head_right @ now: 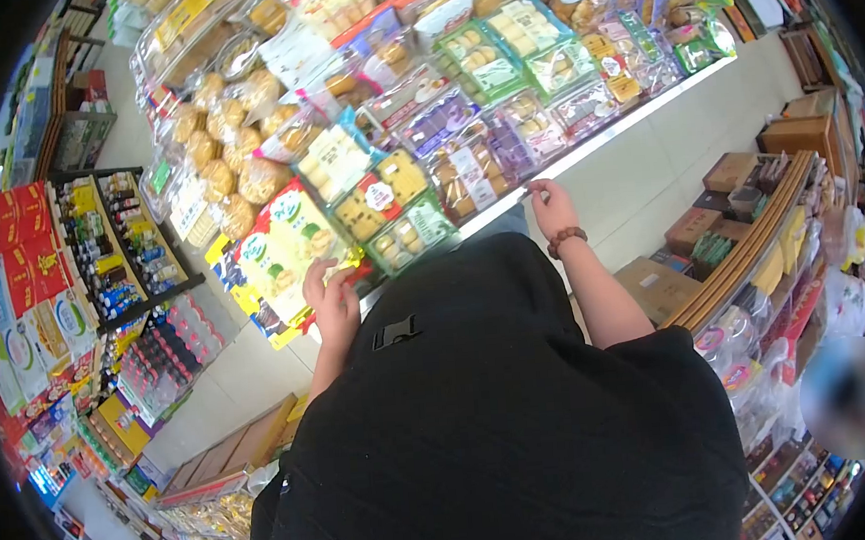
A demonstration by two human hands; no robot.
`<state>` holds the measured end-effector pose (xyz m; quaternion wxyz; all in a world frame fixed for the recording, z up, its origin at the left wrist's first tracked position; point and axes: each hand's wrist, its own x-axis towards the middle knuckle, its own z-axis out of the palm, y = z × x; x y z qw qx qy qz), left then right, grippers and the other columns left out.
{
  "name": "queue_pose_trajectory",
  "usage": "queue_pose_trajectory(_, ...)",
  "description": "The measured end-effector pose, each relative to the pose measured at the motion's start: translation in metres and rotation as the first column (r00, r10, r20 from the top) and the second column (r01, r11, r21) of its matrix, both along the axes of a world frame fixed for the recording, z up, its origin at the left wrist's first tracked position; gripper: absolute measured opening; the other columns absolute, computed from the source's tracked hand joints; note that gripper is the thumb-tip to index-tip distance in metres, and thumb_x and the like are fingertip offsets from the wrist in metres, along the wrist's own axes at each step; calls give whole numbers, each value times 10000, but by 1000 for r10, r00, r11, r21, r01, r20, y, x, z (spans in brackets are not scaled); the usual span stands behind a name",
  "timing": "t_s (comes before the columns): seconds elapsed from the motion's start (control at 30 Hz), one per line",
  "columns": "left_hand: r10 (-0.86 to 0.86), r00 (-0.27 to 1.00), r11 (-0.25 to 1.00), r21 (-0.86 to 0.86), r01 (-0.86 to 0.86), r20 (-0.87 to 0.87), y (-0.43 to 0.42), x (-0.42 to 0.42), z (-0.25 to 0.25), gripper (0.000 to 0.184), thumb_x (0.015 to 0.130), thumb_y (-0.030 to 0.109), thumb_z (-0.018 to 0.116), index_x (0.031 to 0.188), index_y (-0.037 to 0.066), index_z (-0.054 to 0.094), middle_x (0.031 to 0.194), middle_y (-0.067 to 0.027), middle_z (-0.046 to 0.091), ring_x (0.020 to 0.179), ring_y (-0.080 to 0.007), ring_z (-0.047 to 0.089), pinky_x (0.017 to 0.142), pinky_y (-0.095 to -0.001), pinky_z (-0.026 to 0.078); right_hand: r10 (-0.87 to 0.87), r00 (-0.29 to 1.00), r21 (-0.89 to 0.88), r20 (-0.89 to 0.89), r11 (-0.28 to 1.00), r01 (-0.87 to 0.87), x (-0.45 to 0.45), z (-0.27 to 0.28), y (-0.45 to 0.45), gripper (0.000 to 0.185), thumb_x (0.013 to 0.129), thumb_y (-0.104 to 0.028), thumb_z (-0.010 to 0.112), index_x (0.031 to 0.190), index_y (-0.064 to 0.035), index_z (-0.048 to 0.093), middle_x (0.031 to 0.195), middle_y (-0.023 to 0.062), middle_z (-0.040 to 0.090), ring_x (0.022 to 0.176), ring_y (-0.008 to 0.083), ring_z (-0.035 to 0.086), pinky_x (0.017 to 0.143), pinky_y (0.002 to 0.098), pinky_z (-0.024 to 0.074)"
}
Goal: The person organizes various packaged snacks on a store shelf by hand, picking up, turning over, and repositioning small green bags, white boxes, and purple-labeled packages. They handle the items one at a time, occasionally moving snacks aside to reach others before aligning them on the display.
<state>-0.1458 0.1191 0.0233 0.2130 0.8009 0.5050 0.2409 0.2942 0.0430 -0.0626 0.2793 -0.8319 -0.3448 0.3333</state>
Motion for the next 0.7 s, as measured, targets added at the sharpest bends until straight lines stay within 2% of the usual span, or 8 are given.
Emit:
queue_pose_trajectory(0.07,-88,996,995,-44,89,23,5,35,-3,383,812,-31,626,1166,103,683,1271,-89,613,1311,-364,526,1123,-484,385,-5,1000,32,4,999,5,35,-9,1,250,981,-169,612,1189,-61,698,1046,97,739,771,215,631,761,376,532)
queue_pose_trajectory(0.17,-113,987,941,-306,144,117,12,88,-9,389,814,-33,622,1180,89,673,1302,-107,615,1320,-352,524,1117,-476,400,34,998,57,53,998,-37,88,-15,7,250,978,-169,622,1194,-66,695,1038,84,738,783,217,640,772,376,536)
queue_pose_trajectory(0.3,-144,989,911,-396,119,-34,13,151,-16,406,877,23,650,1276,94,642,1418,-130,568,1385,-366,480,1151,-460,390,167,979,105,-121,982,-154,138,-7,37,259,986,-176,635,1213,-62,687,1019,117,731,816,224,659,791,365,550)
queue_pose_trajectory(0.33,-171,978,895,-433,103,-121,11,159,-22,466,895,77,677,1353,124,605,1515,-142,486,1426,-382,434,1174,-480,363,232,968,74,-100,972,-225,144,-8,48,283,991,-166,632,1251,-64,679,1027,138,734,871,225,699,802,349,560)
queue_pose_trajectory(0.37,-156,972,897,-436,65,-176,7,167,-29,489,893,88,684,1370,134,593,1537,-144,459,1432,-387,424,1177,-490,355,304,935,79,-181,952,-294,150,-8,59,296,991,-169,621,1264,-68,677,1038,145,734,910,239,705,824,356,561)
queue_pose_trajectory(0.43,-129,949,895,-445,-14,-289,-2,179,-31,536,888,110,700,1405,153,569,1581,-148,405,1445,-398,404,1185,-511,339,432,833,103,-346,900,-424,147,8,81,324,989,-174,599,1290,-75,671,1059,158,735,989,266,716,868,370,564)
queue_pose_trajectory(0.53,-63,939,867,-485,-116,-338,-11,194,-30,582,898,138,708,1451,176,532,1632,-149,341,1483,-406,357,1194,-530,323,716,696,140,-56,696,-704,131,-16,98,369,969,-180,568,1313,-83,663,1180,160,705,1124,314,677,955,404,544)
queue_pose_trajectory(0.7,-3,930,846,-496,-193,-368,-22,207,-27,598,901,136,710,1468,172,521,1657,-145,313,1506,-396,337,1201,-524,327,848,509,83,-149,523,-848,127,0,114,455,935,-184,565,1380,-108,623,1351,126,621,1204,344,620,1017,430,513)
